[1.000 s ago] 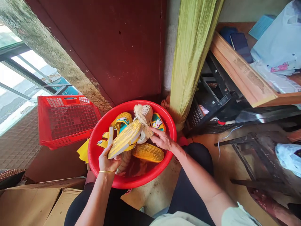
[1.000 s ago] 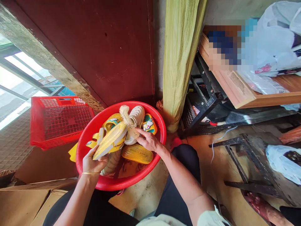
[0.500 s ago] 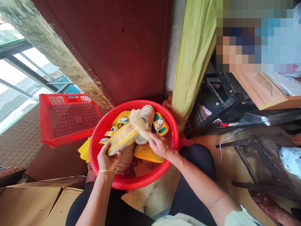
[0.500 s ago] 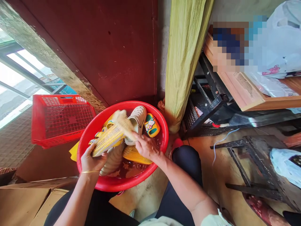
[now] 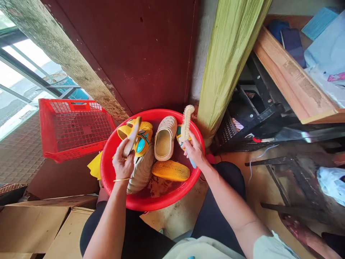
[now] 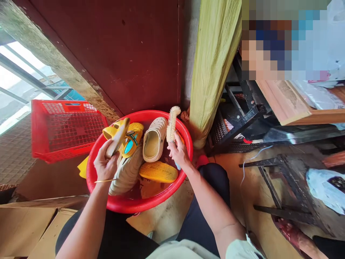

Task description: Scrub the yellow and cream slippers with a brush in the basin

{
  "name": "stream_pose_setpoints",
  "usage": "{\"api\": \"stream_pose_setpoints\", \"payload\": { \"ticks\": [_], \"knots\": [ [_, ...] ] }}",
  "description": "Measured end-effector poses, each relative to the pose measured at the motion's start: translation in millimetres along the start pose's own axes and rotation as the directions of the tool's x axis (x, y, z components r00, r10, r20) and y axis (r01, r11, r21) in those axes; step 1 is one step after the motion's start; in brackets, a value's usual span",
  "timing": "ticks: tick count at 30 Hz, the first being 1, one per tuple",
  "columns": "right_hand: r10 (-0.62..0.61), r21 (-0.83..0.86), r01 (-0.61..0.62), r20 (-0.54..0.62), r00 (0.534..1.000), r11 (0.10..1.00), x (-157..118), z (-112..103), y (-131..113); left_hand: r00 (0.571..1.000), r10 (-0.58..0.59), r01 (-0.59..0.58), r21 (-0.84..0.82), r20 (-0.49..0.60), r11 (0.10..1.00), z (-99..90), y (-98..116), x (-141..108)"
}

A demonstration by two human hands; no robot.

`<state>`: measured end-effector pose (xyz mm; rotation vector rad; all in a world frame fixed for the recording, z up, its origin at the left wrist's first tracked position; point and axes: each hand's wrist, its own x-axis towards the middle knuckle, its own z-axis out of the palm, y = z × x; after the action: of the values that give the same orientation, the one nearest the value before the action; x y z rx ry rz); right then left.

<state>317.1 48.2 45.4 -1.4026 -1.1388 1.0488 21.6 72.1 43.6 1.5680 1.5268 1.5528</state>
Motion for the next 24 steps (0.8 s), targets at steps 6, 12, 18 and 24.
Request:
{"api": "stream_pose_setpoints", "payload": {
  "ticks": [6, 12, 18, 24],
  "knots": [
    [0.037, 0.109, -0.029, -0.075, 0.996, 0.994, 7, -26, -7, 0.939, 0.023, -0.217, 0.537, 0.344, 0.815, -12.6, -20, -4],
    [0.169, 0.086, -0.178, 0.105, 0.980, 0.980, 4, -26, -8, 0.926, 0.124, -0.266, 0.381, 0.357, 0.885, 9.8, 13, -28],
    [0.109, 0.001, -0.114, 0.274, 0.956, 0.993, 0, -19, -10, 0.704, 0.048, -0.214, 0.147, 0.709, 0.966, 123.0, 32, -45],
    [-0.005, 0.064, -0.011, 0.233, 0.972, 0.998, 2, -32, -16, 0.608, -0.042, -0.372, 0.331, 0.793, 0.867, 206.8, 19, -26]
  ]
}}
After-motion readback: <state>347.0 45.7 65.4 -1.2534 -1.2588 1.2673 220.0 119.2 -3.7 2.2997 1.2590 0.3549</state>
